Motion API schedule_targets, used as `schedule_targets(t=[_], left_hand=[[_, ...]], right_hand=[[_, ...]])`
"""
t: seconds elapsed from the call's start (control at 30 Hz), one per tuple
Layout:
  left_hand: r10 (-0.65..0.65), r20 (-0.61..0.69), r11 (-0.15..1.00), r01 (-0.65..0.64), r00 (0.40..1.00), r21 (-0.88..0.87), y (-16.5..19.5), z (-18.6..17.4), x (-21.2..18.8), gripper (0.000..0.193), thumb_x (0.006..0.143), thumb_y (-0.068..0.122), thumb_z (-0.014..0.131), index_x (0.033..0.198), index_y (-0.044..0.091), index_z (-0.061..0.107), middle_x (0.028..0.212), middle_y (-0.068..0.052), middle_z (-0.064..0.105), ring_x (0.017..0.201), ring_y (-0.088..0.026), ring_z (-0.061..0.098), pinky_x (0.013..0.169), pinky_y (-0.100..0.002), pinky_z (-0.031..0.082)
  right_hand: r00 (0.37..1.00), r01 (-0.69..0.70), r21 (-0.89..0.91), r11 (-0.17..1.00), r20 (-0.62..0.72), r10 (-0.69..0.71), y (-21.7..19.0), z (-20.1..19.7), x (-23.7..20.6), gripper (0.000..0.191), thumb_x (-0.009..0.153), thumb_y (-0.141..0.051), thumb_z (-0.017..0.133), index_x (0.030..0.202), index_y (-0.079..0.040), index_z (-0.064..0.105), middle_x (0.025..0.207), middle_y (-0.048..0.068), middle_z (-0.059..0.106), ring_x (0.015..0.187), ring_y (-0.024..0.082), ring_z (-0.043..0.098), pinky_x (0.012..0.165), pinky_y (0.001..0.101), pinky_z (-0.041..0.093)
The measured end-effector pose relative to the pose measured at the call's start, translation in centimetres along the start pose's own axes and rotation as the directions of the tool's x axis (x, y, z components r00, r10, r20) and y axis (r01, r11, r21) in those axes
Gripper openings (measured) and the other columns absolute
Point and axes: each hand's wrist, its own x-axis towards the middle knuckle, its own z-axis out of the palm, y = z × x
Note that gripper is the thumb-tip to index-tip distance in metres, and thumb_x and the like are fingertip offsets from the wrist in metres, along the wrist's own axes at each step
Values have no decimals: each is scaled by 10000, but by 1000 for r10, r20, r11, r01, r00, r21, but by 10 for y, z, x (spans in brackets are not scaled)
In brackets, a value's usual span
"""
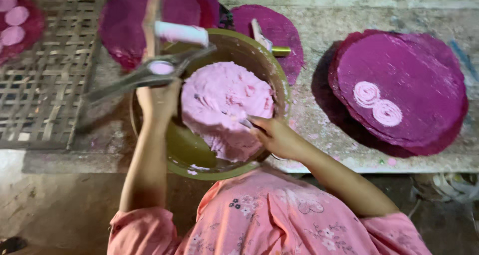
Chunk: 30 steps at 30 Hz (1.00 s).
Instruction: The person scoops pink paste from a large bowl into a wooden hand-held extruder, then squeezes the tool to pipe spiral rosettes onto a round magenta board, adding rosettes one at a time and repeating the fill-and-extrude cycle.
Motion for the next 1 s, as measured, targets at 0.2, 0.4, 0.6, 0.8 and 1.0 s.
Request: schedule_targets(t=[0.2, 0.4, 0.6, 0.8, 1.0], left_hand=[[-17, 396, 655, 309, 918, -690, 22, 53, -72, 439, 801, 1, 617, 1239, 8, 630, 1052, -103, 680, 869, -155, 645, 708, -255, 543], [-121, 890, 629, 728, 440, -274, 66, 188, -174, 479, 726, 23, 665, 1203, -19, 682, 918, -147, 711, 692, -229, 631, 595, -373, 514], [360, 736, 933, -209, 573, -293, 117, 261, -187, 412, 807, 184, 858, 1149, 60, 666, 1040, -46, 706, 941, -143, 670, 836, -327, 553], [261, 876, 953, -250, 405, -168, 150, 322, -216, 384, 857, 285, 852, 1123, 80, 666, 1026, -85, 702, 934, -200, 676, 795, -361, 541], [556, 762, 811, -413, 330, -413, 143, 386, -233, 391, 892, 222, 785, 1245, 105, 665, 1205, -108, 707, 1089, -239, 710, 977, -375, 560]], right_hand=[[903, 398, 71, 915, -209, -376, 23, -44, 15, 622, 1068, -84, 554, 1641, -83, 310, 1717, 269, 161, 1556, 518, 247, 1218, 458, 399], [820, 525, 849, 64, -484, -305, 45, -137, -53, 915, 1028, -556, 609, 1667, -128, 114, 1553, 280, 404, 1239, 358, 629, 960, 494, 557], [681, 718, 278, 638, -471, -561, 96, -241, -168, 692, 1090, -384, 631, 1626, -231, 221, 1456, 349, 502, 1093, 322, 676, 822, 419, 598], [415, 781, -383, 493, -271, -868, 126, -274, -224, 417, 1015, -288, 584, 1401, -217, 442, 1254, 347, 598, 836, 388, 729, 711, 449, 616], [574, 643, -418, 642, -293, -765, 160, -279, -255, 515, 1006, -279, 639, 1458, -218, 400, 1339, 265, 626, 1107, 410, 705, 915, 484, 614]])
